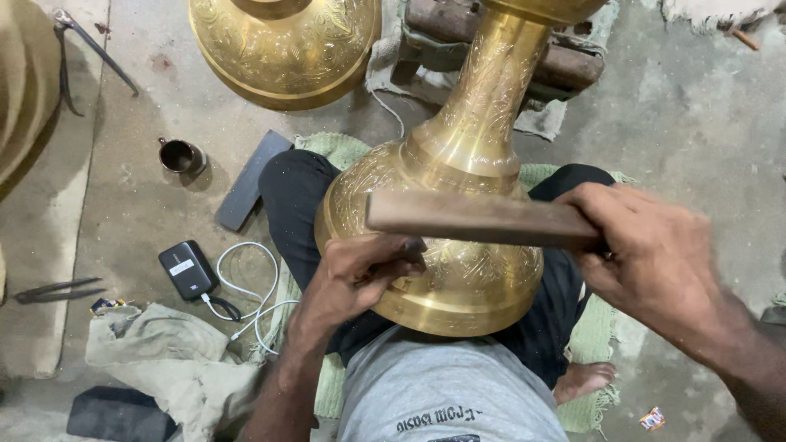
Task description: The person sits on the floor and uses a hammer and chisel to engrave a floral pattern onto a brass lamp base. They repeatedly strike the chisel to create fine lines and details on the curved surface.
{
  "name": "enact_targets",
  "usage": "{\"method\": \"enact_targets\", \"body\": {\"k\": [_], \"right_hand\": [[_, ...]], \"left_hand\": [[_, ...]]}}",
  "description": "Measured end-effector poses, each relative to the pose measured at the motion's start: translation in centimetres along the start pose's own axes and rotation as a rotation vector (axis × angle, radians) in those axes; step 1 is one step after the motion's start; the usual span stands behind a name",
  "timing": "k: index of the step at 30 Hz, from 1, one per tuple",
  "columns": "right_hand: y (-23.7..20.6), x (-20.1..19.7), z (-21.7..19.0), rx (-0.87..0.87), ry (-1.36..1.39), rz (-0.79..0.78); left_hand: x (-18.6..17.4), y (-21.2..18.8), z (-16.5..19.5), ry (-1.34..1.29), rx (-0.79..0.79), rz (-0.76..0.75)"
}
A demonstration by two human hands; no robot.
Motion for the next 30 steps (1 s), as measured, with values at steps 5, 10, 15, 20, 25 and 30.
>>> {"method": "enact_targets", "body": {"k": [5,10,15,20,25,30], "right_hand": [[-0.3,-0.4,-0.7,-0.042,-0.016,0.062],[-0.6,-0.3,-0.8,-0.019,-0.049,0.106],[-1.5,-1.1,-1.9,-0.091,-0.218,0.185],[-1.4,-0.7,-1.4,0.001,-0.052,0.145],[-1.2,0.0,-1.0,0.048,0.112,0.135],[-0.8,1.5,-0.1,0.106,0.071,0.043]], "left_hand": [[0.1,0.2,0.3,0.149,0.037,-0.027],[0.1,0.3,0.1,0.118,0.007,-0.043],[0.2,0.5,0.9,0.143,0.103,-0.047],[0.0,0.6,0.4,0.118,0.064,-0.067],[0.1,0.6,0.0,0.098,0.063,-0.084],[0.4,0.5,-1.0,0.051,0.037,-0.118]]}}
Point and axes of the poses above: each hand's wrist, its own y-axis towards the middle knuckle, its own x-axis out of the palm, z = x × y, the point moved 10 cm from there along y, towards the middle knuckle, and after that the axes turned 12 degrees about y, right-handed, at the moved point
